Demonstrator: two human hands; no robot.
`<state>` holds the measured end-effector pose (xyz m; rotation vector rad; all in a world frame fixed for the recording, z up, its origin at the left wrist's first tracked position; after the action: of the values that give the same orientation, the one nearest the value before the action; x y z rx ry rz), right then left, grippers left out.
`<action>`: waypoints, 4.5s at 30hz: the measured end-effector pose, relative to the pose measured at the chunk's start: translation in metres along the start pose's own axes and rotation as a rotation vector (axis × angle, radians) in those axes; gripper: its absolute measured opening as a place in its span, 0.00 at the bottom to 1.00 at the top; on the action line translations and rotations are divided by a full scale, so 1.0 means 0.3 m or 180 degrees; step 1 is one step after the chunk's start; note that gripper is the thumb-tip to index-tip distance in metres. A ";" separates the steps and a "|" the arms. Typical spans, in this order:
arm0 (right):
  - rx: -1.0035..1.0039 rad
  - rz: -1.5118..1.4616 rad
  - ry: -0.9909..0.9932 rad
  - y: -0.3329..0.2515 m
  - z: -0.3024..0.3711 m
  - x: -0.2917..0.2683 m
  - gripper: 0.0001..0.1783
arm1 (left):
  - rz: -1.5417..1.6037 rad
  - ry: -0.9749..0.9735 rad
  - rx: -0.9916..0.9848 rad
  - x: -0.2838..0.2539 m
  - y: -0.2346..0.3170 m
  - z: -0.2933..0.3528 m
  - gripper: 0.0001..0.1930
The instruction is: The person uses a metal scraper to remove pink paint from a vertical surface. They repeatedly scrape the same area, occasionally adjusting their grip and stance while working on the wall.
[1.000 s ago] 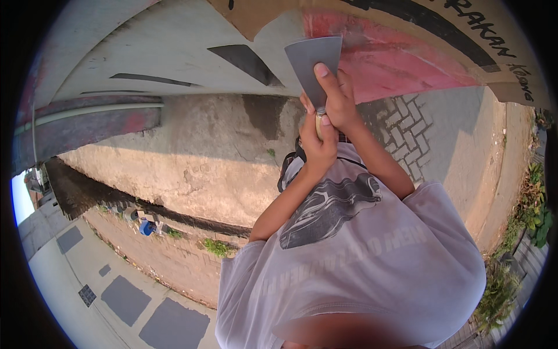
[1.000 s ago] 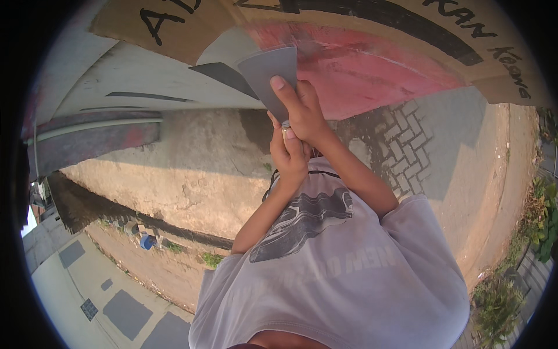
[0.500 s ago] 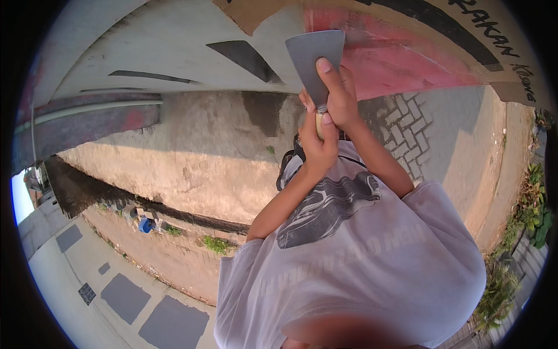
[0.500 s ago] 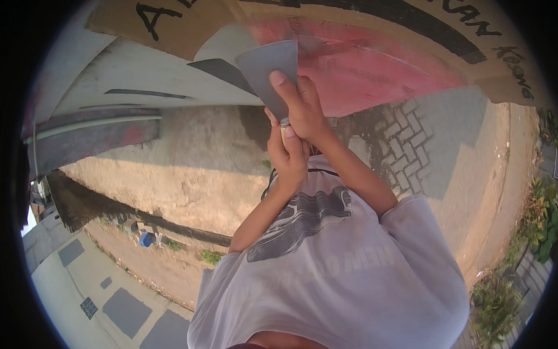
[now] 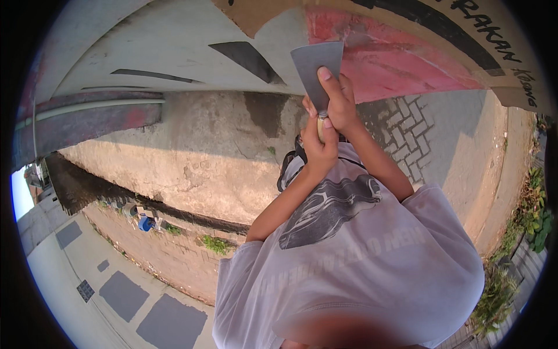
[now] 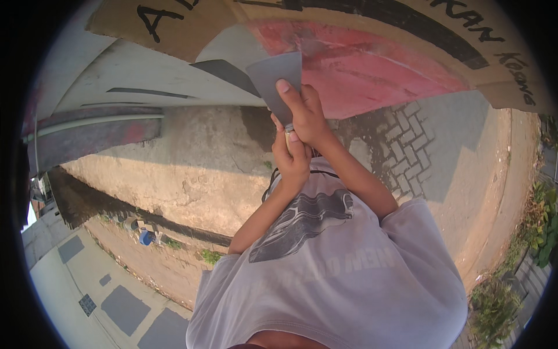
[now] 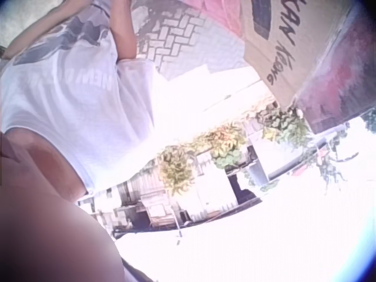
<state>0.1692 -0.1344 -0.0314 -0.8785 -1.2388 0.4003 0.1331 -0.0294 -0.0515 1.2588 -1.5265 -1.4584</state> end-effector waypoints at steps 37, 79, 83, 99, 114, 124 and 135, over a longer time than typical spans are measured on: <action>-0.0279 0.0550 -0.0123 -0.058 0.001 0.009 0.27 | 0.0507 0.0054 -0.0051 0.059 -0.028 0.005 0.16; -0.0230 0.0959 0.0107 -0.073 0.011 -0.012 0.28 | 0.0819 -0.0040 -0.0239 0.096 -0.020 0.015 0.14; -0.0164 0.1062 0.0187 -0.087 0.013 -0.022 0.29 | 0.0975 -0.0060 -0.0258 0.132 -0.020 0.020 0.15; -0.0883 0.1785 -0.0280 -0.288 0.163 0.064 0.29 | 0.2163 -0.1089 0.0067 0.190 0.151 0.069 0.18; -0.0182 0.0462 -0.0124 -0.084 0.061 0.050 0.20 | 0.1542 -0.0764 -0.0447 0.071 0.003 -0.017 0.14; -0.0059 0.0144 -0.0183 -0.072 0.035 0.057 0.18 | 0.1144 -0.0472 -0.0118 0.092 -0.065 -0.022 0.14; -0.0023 0.0587 0.0166 -0.088 0.044 0.050 0.18 | 0.1099 -0.0497 -0.0300 0.090 -0.026 -0.011 0.15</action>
<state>0.1567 -0.1357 -0.0009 -1.0071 -1.1156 0.5171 0.1292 -0.0551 -0.0626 0.7936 -1.6596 -1.4046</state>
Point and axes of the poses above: each hand's wrist, its own z-axis away from the middle knuckle, its own x-axis out of the palm, y = z × x, the point moved 9 cm from there along -z, towards the middle knuckle, and after that the axes turned 12 degrees about -z, right-handed, at the moved point
